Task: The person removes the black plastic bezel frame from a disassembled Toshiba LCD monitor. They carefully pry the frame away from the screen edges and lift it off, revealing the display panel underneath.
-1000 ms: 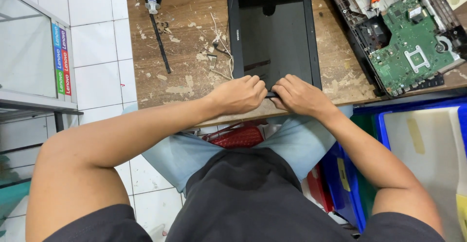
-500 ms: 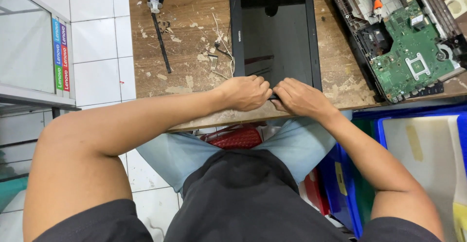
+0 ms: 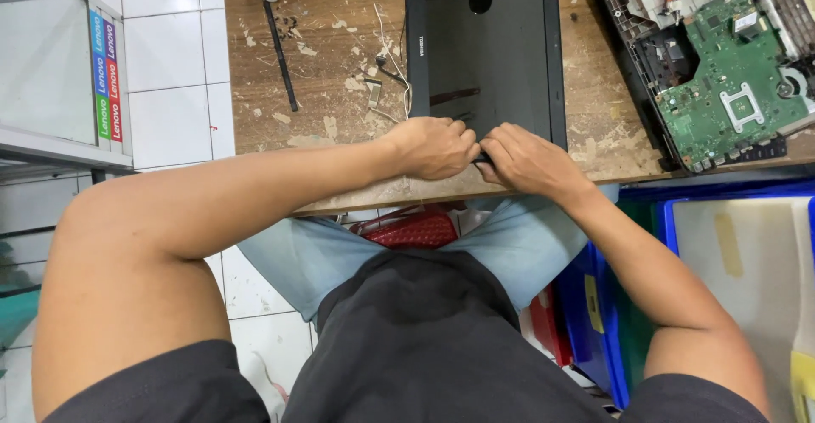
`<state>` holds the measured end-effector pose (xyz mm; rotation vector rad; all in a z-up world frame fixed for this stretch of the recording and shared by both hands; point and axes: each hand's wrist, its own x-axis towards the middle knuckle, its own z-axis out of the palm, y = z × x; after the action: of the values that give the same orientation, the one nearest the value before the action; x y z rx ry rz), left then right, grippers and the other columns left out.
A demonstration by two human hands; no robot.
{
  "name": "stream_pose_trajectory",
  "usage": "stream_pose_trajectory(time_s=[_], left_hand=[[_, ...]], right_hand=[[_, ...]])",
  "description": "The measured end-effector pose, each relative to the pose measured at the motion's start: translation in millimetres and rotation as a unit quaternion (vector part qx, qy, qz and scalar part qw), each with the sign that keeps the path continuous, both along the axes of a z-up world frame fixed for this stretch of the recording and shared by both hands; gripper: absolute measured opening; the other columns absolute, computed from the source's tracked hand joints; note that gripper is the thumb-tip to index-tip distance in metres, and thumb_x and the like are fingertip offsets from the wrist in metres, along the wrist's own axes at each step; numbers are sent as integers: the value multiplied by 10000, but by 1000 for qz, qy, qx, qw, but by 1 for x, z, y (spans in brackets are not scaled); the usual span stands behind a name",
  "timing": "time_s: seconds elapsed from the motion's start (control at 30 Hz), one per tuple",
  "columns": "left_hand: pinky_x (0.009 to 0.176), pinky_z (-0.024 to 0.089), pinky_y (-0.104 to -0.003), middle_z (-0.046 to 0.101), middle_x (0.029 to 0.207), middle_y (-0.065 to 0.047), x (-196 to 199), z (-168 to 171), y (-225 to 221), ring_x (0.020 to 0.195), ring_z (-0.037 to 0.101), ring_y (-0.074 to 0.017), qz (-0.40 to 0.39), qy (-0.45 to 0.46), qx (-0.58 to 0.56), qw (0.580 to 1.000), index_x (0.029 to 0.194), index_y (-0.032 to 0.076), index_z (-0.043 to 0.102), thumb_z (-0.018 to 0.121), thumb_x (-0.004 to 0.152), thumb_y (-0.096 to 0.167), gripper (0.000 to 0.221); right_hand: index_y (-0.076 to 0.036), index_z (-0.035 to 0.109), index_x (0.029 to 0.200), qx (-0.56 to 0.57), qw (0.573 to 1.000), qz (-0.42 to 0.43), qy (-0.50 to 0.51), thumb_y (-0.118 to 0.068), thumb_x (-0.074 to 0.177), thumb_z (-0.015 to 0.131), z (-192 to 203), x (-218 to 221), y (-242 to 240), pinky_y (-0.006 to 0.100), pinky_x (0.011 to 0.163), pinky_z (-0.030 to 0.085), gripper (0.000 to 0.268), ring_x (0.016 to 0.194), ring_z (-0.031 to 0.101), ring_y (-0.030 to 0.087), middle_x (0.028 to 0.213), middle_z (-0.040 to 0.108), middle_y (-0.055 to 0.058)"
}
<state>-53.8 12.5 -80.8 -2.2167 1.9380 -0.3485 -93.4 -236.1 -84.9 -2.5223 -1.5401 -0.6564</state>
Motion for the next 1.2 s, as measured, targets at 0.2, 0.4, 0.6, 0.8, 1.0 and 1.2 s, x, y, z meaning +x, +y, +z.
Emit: stream_pose_trajectory(time_s=[0.2,0.4,0.6,0.8,1.0,1.2], left_hand=[[957,595,-417,694,1110,-196,14,93,16,1057,745,-331,55,80,67,993,1369,97,610,456,1128,587,568],[1233,472,-456,759,1177,-108,56,72,54,1250,740,-306,29,193,17,981,1203,125,810,477,876,208,474],[1201,487,-483,733,1054,-178,72,38,64,1090,753,-361,-40,198,-36,979,1125,28,786,411,944,380,545],[912,494,-482,579,923,-78,69,29,45,912,598,-330,-61,296,-127,945,975,122,641,379,1063,438,420],[822,454,-466,578,842,-63,66,0,27,846,572,-315,-56,287,-176,940,875,148,606,356,1135,373,426],[798,432,-426,516,675,-41,64,2,15,731,522,-264,-59,254,-222,940,682,171,551,380,1142,355,524]], right_hand=[[-33,615,1072,-2,1000,-9,-14,-324,1120,561,5,-3,0,403,747,549,300,744,564,271,844,478,51],[1,666,1093,22,999,24,-27,-227,1078,615,10,0,2,399,689,523,234,739,575,285,892,555,114],[7,680,1079,40,998,44,-27,-226,1082,634,15,0,-1,404,668,503,237,732,581,302,909,581,137],[-8,714,1093,63,995,72,-7,-212,1068,675,16,3,-11,399,674,469,210,727,550,294,908,560,123],[-25,759,1068,100,993,36,47,-161,1063,721,27,-10,-10,385,697,467,141,792,579,276,942,600,109],[-46,779,1134,69,992,-61,82,-81,958,748,26,-38,15,432,859,529,182,996,672,319,1107,691,135]])
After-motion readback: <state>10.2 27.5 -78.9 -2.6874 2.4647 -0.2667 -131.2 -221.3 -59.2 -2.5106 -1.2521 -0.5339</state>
